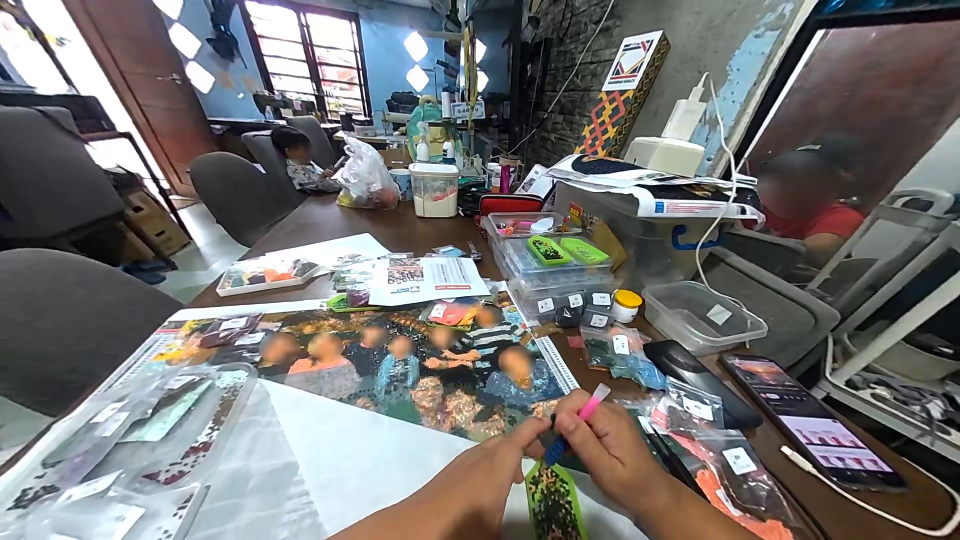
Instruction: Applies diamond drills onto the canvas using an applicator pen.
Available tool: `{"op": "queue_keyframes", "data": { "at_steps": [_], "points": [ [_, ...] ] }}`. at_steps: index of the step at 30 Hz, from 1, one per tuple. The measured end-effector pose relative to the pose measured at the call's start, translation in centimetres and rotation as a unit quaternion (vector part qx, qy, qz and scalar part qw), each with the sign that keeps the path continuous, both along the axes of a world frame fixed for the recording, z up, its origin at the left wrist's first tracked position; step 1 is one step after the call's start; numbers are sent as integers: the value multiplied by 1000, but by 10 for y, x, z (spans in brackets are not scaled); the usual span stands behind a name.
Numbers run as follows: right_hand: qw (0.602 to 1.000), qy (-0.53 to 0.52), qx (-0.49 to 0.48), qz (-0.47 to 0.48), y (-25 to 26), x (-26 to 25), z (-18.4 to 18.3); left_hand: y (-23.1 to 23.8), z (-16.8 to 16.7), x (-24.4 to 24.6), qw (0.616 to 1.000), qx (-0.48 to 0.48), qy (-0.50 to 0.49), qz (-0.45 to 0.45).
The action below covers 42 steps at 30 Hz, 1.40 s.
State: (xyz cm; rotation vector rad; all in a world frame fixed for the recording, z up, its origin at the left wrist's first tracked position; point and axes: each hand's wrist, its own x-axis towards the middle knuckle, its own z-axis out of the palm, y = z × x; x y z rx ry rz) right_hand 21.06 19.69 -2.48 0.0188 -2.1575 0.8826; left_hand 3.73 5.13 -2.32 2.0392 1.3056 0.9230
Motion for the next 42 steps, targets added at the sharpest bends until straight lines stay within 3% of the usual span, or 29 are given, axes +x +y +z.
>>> {"op": "queue_keyframes", "data": {
  "at_steps": [26,42],
  "points": [
    [1000,-23,-4,18,0,-1,-3,0,3,0,1000,-24,14,4],
    [991,-63,-112,20,1,3,3,1,-2,0,1000,-1,-15,-3]
  ]
}}
